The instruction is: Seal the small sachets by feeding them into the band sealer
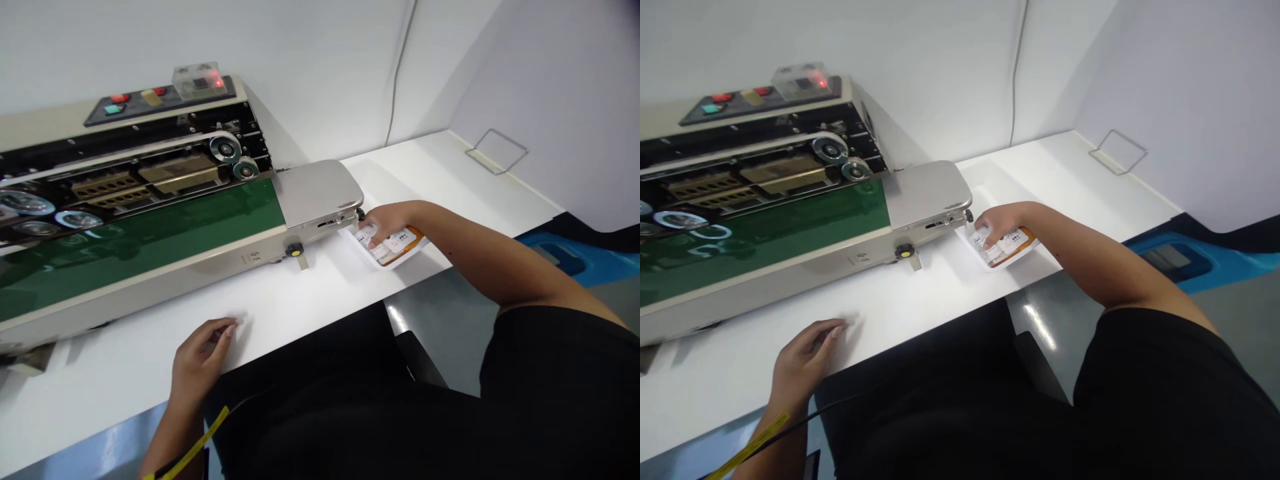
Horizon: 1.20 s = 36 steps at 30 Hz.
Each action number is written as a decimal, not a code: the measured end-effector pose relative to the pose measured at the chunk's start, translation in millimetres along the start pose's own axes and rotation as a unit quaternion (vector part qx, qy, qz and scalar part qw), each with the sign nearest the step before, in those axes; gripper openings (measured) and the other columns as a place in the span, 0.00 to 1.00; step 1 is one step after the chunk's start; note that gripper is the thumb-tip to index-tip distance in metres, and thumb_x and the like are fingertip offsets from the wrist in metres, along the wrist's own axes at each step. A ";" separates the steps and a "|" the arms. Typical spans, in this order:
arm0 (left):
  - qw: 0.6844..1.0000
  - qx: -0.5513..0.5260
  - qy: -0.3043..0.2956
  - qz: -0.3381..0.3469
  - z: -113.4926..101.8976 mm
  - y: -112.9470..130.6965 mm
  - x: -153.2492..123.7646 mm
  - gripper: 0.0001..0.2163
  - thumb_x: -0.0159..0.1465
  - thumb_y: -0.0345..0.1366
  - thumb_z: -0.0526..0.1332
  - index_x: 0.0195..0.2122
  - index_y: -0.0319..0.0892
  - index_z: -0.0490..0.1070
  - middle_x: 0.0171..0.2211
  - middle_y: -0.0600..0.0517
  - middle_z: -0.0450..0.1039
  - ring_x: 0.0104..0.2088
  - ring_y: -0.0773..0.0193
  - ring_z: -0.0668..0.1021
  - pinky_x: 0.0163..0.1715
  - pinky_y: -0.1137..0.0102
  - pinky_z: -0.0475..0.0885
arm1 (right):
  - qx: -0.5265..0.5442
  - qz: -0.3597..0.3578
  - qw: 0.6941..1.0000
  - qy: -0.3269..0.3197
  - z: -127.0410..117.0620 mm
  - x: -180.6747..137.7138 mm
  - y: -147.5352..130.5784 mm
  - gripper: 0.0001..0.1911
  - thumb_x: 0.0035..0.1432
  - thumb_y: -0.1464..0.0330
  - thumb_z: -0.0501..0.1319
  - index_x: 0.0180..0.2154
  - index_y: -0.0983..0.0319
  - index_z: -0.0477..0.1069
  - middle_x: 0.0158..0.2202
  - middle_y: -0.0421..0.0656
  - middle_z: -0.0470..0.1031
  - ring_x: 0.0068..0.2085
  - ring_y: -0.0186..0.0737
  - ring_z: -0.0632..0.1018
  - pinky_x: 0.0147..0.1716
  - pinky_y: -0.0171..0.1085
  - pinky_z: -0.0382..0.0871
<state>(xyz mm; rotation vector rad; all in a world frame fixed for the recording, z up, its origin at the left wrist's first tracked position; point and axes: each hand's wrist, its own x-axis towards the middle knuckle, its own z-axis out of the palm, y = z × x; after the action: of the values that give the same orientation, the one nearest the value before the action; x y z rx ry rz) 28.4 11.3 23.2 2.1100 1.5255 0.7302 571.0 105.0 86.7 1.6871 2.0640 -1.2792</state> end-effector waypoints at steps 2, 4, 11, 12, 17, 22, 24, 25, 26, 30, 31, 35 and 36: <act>1.000 0.002 0.001 -0.002 -0.1 -0.2 -0.1 0.17 0.70 0.53 0.63 0.43 0.47 0.82 0.43 0.48 0.85 0.41 0.56 0.85 0.40 0.66 0.78 | 0.013 -0.003 0.999 0.029 -3.7 -1.5 7.2 0.32 0.47 0.46 0.76 0.52 0.51 0.79 0.46 0.43 0.85 0.45 0.56 0.85 0.41 0.48 0.78; 1.000 0.005 0.001 0.000 -0.1 -0.3 -0.4 0.16 0.70 0.53 0.62 0.43 0.47 0.82 0.42 0.49 0.85 0.40 0.56 0.84 0.40 0.66 0.78 | 0.032 0.001 0.997 0.065 -8.2 -2.9 16.2 0.31 0.47 0.46 0.76 0.50 0.51 0.79 0.46 0.44 0.85 0.47 0.57 0.85 0.42 0.49 0.79; 1.000 -0.003 -0.002 -0.001 -0.1 -1.1 -1.6 0.16 0.70 0.53 0.63 0.42 0.47 0.82 0.42 0.49 0.85 0.41 0.57 0.84 0.41 0.66 0.77 | 0.069 0.048 0.976 0.200 -27.1 -1.7 46.7 0.31 0.48 0.46 0.75 0.49 0.55 0.77 0.42 0.45 0.85 0.42 0.54 0.84 0.38 0.46 0.79; 1.000 -0.004 -0.002 -0.002 0.0 -1.4 -1.6 0.16 0.70 0.53 0.63 0.42 0.46 0.82 0.42 0.49 0.84 0.41 0.57 0.84 0.41 0.66 0.77 | 0.071 0.058 0.971 0.219 -30.0 -1.2 49.9 0.32 0.48 0.46 0.75 0.49 0.55 0.77 0.42 0.46 0.84 0.42 0.53 0.84 0.38 0.46 0.79; 1.000 -0.009 0.002 0.006 -0.2 -1.5 -1.7 0.17 0.70 0.53 0.63 0.42 0.46 0.82 0.41 0.48 0.85 0.40 0.56 0.84 0.40 0.66 0.77 | 0.076 0.094 0.933 0.338 -42.2 1.9 64.7 0.37 0.47 0.47 0.77 0.54 0.58 0.75 0.46 0.48 0.83 0.41 0.52 0.84 0.40 0.48 0.82; 1.000 -0.015 0.004 0.010 -1.4 3.1 -1.5 0.17 0.70 0.53 0.63 0.42 0.46 0.82 0.40 0.49 0.85 0.39 0.56 0.84 0.40 0.66 0.78 | 0.138 0.072 0.877 0.453 -47.6 11.4 83.3 0.41 0.50 0.50 0.77 0.60 0.60 0.72 0.49 0.50 0.80 0.43 0.52 0.84 0.43 0.48 0.84; 1.000 -0.015 0.004 0.009 -1.8 5.1 -1.2 0.17 0.70 0.54 0.62 0.42 0.46 0.82 0.40 0.49 0.85 0.39 0.56 0.84 0.40 0.66 0.78 | 0.175 0.053 0.853 0.488 -49.9 16.2 89.5 0.40 0.52 0.53 0.76 0.62 0.61 0.70 0.50 0.50 0.80 0.45 0.52 0.84 0.42 0.49 0.84; 1.000 -0.014 0.005 0.008 -2.0 5.7 -1.1 0.17 0.70 0.54 0.62 0.41 0.46 0.82 0.40 0.48 0.85 0.39 0.56 0.84 0.39 0.66 0.78 | 0.194 0.046 0.838 0.508 -51.4 18.3 91.8 0.39 0.54 0.54 0.75 0.62 0.62 0.69 0.50 0.51 0.79 0.46 0.52 0.84 0.42 0.49 0.84; 1.000 -0.013 0.005 0.008 -2.0 5.9 -1.1 0.17 0.70 0.54 0.62 0.41 0.46 0.82 0.40 0.48 0.85 0.39 0.56 0.84 0.39 0.66 0.78 | 0.210 0.042 0.822 0.528 -53.0 20.1 93.4 0.39 0.54 0.55 0.75 0.62 0.63 0.69 0.51 0.52 0.79 0.47 0.52 0.84 0.43 0.49 0.84; 1.000 -0.015 0.010 0.013 -0.5 2.9 -2.1 0.16 0.70 0.53 0.63 0.41 0.46 0.82 0.39 0.49 0.85 0.36 0.58 0.83 0.39 0.66 0.78 | 0.243 0.041 0.763 0.597 -57.9 23.0 94.1 0.34 0.59 0.55 0.71 0.61 0.62 0.68 0.51 0.51 0.80 0.48 0.53 0.84 0.43 0.49 0.84; 1.000 -0.019 0.016 0.016 -0.1 2.8 -2.9 0.15 0.70 0.52 0.63 0.41 0.46 0.82 0.39 0.49 0.84 0.36 0.58 0.83 0.38 0.66 0.77 | 0.241 0.044 0.755 0.608 -58.4 22.8 93.6 0.33 0.59 0.54 0.70 0.60 0.62 0.67 0.51 0.51 0.80 0.48 0.53 0.85 0.42 0.49 0.84; 0.997 -0.063 0.038 0.035 -3.1 23.1 -8.7 0.12 0.70 0.47 0.63 0.40 0.46 0.81 0.39 0.48 0.84 0.40 0.57 0.84 0.42 0.64 0.79 | 0.184 0.053 0.756 0.625 -57.9 20.6 95.3 0.29 0.63 0.53 0.66 0.58 0.63 0.67 0.53 0.53 0.80 0.50 0.51 0.85 0.44 0.47 0.83; 0.995 -0.083 0.040 0.045 -6.0 35.6 -10.4 0.11 0.71 0.45 0.62 0.40 0.46 0.81 0.38 0.48 0.84 0.40 0.56 0.84 0.43 0.63 0.79 | 0.151 0.055 0.765 0.623 -57.7 20.2 97.3 0.28 0.65 0.53 0.64 0.58 0.63 0.66 0.54 0.54 0.79 0.51 0.50 0.84 0.44 0.47 0.83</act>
<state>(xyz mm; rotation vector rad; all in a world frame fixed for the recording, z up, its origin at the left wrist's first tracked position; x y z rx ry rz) 47.7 -9.0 48.2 2.0584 1.3641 0.9501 669.6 158.3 61.4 3.3543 2.1875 -0.3354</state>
